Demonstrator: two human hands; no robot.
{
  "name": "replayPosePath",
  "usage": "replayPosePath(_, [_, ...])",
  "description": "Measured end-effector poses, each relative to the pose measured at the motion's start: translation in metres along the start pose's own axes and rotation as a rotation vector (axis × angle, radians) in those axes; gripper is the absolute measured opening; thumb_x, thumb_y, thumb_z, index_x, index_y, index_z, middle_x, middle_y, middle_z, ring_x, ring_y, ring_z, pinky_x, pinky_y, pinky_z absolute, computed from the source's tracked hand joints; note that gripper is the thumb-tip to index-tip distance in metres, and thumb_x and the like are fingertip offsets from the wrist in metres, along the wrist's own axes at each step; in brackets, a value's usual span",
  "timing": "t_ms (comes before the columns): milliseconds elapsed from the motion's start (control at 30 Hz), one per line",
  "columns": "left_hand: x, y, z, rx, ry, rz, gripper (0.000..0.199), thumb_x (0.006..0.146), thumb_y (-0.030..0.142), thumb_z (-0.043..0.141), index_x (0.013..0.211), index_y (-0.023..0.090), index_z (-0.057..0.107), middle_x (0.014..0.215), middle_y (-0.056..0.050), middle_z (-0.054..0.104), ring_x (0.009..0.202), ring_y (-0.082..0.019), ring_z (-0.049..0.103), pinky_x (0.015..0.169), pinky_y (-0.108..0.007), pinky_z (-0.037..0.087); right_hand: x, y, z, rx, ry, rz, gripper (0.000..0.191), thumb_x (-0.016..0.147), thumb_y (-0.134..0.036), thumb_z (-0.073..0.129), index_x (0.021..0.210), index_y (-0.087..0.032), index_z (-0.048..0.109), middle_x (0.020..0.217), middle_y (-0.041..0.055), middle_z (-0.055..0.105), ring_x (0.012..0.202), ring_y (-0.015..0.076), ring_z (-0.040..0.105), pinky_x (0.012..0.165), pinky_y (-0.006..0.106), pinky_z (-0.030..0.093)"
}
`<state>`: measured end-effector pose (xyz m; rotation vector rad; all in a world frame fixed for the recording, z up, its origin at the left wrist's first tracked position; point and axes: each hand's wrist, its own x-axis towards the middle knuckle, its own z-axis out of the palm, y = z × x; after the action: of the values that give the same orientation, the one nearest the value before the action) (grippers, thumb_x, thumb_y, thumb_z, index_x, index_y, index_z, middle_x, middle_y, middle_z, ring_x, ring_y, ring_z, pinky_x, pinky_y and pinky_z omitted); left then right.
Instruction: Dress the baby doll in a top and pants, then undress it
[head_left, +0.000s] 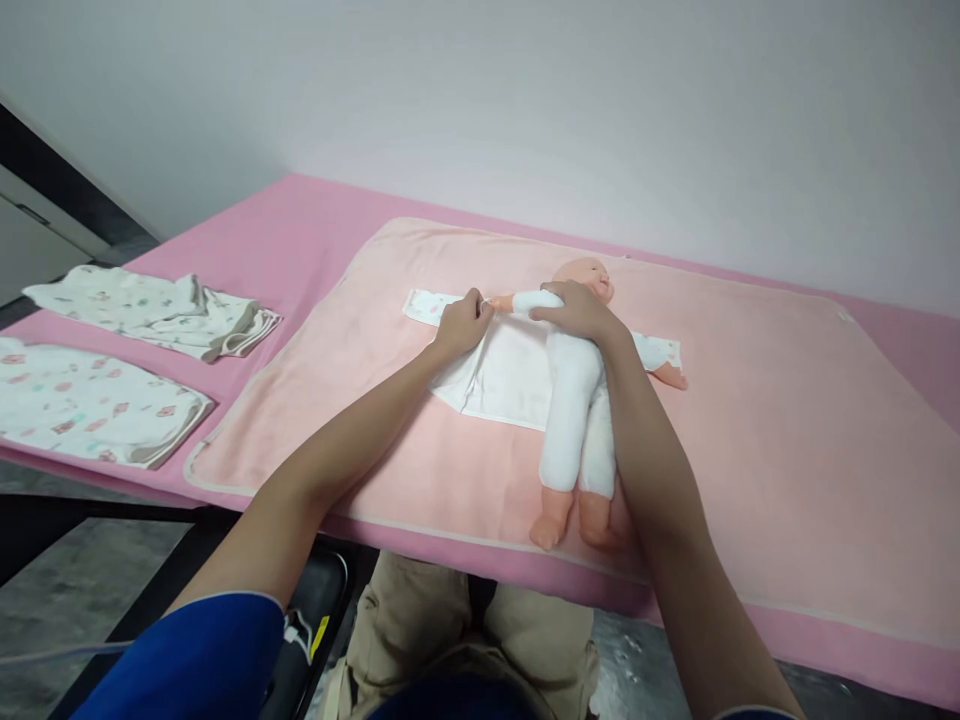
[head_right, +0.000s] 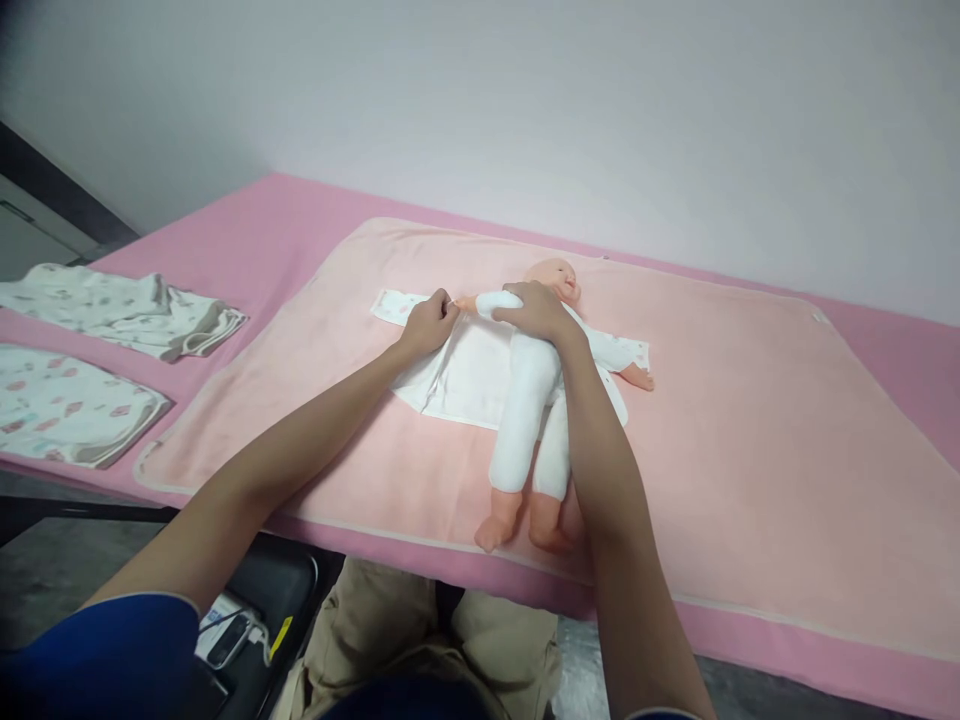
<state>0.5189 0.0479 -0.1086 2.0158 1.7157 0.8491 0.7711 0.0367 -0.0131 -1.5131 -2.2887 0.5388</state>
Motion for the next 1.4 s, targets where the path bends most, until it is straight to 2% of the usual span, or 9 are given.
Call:
replayPosePath(133, [0.005,-0.001,-0.001,-0.159,0.118,-0.061,0.015,0.108,0.032,0.045,0.094,0.027,0.044,0.095,-0.005,0.069,0.09,-0.023,0.065,0.079,-0.035,0.046,0.002,-0.003,0.009,-0.046,-0.026,-0.02,0.024,0.089,-0.041,0.072,0.079,-0.024,0.058,0.083,0.0032,0.07,0.085,0.0257,0.062,0.073,0.036,0.037])
replayPosePath(267, [0.006,0.007,-0.004,-0.096,0.118,0.016,0.015,0.11,0.031,0.047,0.096,0.026,0.046,0.091,-0.005,0.07,0.09,-0.025,0.066,0.09,-0.04,0.047,0.017,-0.022,0.04,-0.313,-0.011,-0.084,0.034,0.094,-0.052,0.074,0.104,-0.02,0.072,0.111,0.0155,0.079,0.108,0.0378,0.066,0.094,0.045,0.047])
replayPosePath(433, [0.001,0.016,-0.012,0.031,0.09,0.107,0.014,0.113,0.029,0.043,0.103,0.025,0.051,0.098,-0.009,0.074,0.097,-0.03,0.068,0.107,-0.046,0.044,0.01,-0.03,0.049,-0.352,0.202,-0.139,0.04,0.101,-0.045,0.068,0.127,-0.016,0.071,0.136,0.0236,0.071,0.128,0.0435,0.061,0.114,0.056,0.047])
replayPosePath(600, [-0.002,0.018,-0.018,0.033,0.032,0.122,0.017,0.115,0.029,0.04,0.109,0.024,0.054,0.103,-0.013,0.076,0.097,-0.033,0.069,0.097,-0.045,0.047,-0.055,0.048,0.012,-0.304,0.437,-0.044,0.045,0.1,-0.026,0.047,0.139,-0.017,0.068,0.14,0.022,0.072,0.133,0.0425,0.062,0.118,0.06,0.047])
replayPosePath(800, [0.007,0.024,-0.018,0.056,0.001,0.111,0.018,0.117,0.03,0.039,0.113,0.024,0.055,0.098,-0.013,0.075,0.092,-0.033,0.071,0.086,-0.043,0.046,-0.086,0.128,0.001,-0.165,0.244,0.051,0.069,0.08,-0.038,0.064,0.145,-0.017,0.063,0.142,0.023,0.075,0.124,0.0451,0.071,0.106,0.061,0.057])
replayPosePath(1133, [0.045,0.029,-0.024,0.014,-0.033,0.146,0.011,0.112,0.027,0.046,0.106,0.024,0.054,0.094,-0.01,0.072,0.086,-0.029,0.067,0.077,-0.039,0.04,-0.014,0.069,0.007,-0.239,0.209,-0.112,0.045,0.095,-0.04,0.057,0.133,-0.018,0.065,0.13,0.0221,0.074,0.114,0.041,0.067,0.099,0.052,0.055])
replayPosePath(1267, [0.037,0.037,-0.031,0.036,0.027,0.154,0.011,0.105,0.03,0.057,0.097,0.024,0.054,0.097,-0.011,0.072,0.095,-0.032,0.066,0.087,-0.044,0.046,-0.04,0.061,0.021,-0.358,0.389,0.006,0.047,0.093,-0.038,0.061,0.136,-0.017,0.063,0.134,0.0235,0.069,0.123,0.0453,0.061,0.103,0.056,0.052])
replayPosePath(1333, [0.03,0.059,-0.029,0.07,0.101,0.233,0.011,0.103,0.031,0.063,0.102,0.023,0.056,0.111,-0.014,0.073,0.111,-0.036,0.064,0.099,-0.048,0.046,-0.062,0.056,0.034,-0.42,0.502,0.045,0.034,0.098,-0.037,0.058,0.126,-0.02,0.065,0.13,0.0235,0.069,0.123,0.0462,0.06,0.103,0.059,0.05])
replayPosePath(1400, [0.025,0.093,-0.019,0.076,0.117,0.369,0.012,0.105,0.031,0.064,0.109,0.022,0.059,0.124,-0.016,0.071,0.124,-0.037,0.061,0.109,-0.051,0.045,-0.079,0.053,0.047,-0.406,0.428,-0.011,0.018,0.102,-0.031,0.049,0.107,-0.024,0.065,0.113,0.0202,0.071,0.111,0.0424,0.063,0.098,0.055,0.05])
